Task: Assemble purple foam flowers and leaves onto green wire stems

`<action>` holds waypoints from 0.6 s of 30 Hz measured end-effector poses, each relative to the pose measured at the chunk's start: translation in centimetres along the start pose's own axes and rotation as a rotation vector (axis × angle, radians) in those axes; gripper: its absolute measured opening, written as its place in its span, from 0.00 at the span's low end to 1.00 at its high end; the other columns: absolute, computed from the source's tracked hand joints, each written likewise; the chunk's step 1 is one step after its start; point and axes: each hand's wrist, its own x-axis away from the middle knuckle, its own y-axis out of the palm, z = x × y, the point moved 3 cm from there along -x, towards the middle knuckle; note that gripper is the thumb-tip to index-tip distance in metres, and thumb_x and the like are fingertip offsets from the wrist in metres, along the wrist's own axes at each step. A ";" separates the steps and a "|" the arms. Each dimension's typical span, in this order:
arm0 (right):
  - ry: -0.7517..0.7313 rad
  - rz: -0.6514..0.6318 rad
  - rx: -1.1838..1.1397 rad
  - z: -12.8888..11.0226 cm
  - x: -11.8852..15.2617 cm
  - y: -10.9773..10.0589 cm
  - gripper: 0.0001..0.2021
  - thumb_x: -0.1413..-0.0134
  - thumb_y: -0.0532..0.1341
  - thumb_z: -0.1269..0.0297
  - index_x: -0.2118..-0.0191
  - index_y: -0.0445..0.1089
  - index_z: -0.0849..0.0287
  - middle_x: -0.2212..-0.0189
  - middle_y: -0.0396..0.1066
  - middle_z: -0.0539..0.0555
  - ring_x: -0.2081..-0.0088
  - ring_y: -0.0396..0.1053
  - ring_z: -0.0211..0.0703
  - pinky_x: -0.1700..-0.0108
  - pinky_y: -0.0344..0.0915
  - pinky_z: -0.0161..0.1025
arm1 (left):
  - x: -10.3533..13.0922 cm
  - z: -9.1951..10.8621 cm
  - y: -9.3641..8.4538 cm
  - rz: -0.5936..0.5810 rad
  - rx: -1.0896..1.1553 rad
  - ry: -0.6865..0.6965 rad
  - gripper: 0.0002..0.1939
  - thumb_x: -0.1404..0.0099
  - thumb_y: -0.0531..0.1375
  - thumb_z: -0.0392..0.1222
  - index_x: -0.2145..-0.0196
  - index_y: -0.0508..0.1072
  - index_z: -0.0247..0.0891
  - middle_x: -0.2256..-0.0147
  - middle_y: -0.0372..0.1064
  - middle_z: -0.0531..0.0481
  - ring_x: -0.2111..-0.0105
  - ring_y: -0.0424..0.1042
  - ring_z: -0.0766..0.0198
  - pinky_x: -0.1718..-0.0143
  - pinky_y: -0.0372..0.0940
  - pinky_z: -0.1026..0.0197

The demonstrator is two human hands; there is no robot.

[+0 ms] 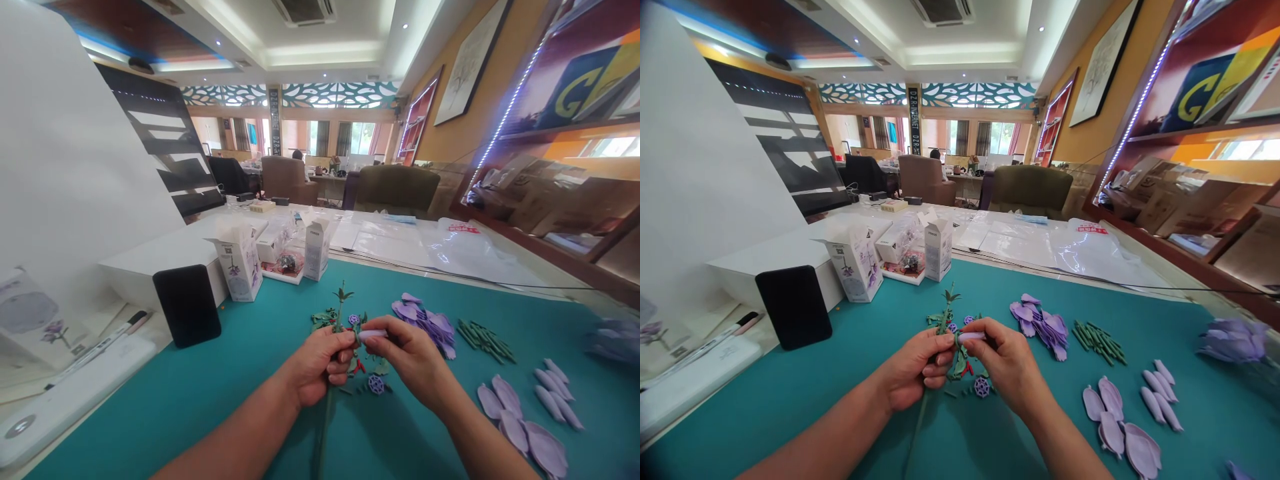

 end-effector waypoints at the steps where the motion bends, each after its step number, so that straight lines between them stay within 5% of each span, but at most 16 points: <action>1: -0.003 -0.007 -0.002 0.1 0.0 0.0 0.12 0.49 0.62 0.55 0.63 0.73 0.58 0.72 0.73 0.51 0.69 0.69 0.41 0.66 0.66 0.37 | 0.0 0.0 0.0 0.003 0.005 0.000 0.15 0.48 0.64 0.43 0.75 0.60 0.36 0.83 0.53 0.62 0.87 0.44 0.80 0.84 0.37 0.71; 13: -0.019 0.021 -0.081 0.0 -0.3 0.5 0.09 0.50 0.62 0.58 0.67 0.72 0.58 0.75 0.69 0.49 0.71 0.65 0.38 0.68 0.64 0.36 | 0.0 -0.1 0.4 0.055 0.028 -0.009 0.15 0.48 0.65 0.43 0.74 0.62 0.36 0.83 0.53 0.62 0.87 0.42 0.80 0.86 0.38 0.72; 18: -0.055 0.002 -0.077 -0.6 -0.4 -0.1 0.14 0.48 0.60 0.59 0.56 0.68 0.57 0.70 0.70 0.50 0.69 0.66 0.38 0.64 0.65 0.37 | -0.4 -0.1 0.2 0.049 0.024 -0.017 0.15 0.47 0.65 0.43 0.76 0.61 0.35 0.83 0.54 0.61 0.87 0.43 0.80 0.87 0.41 0.73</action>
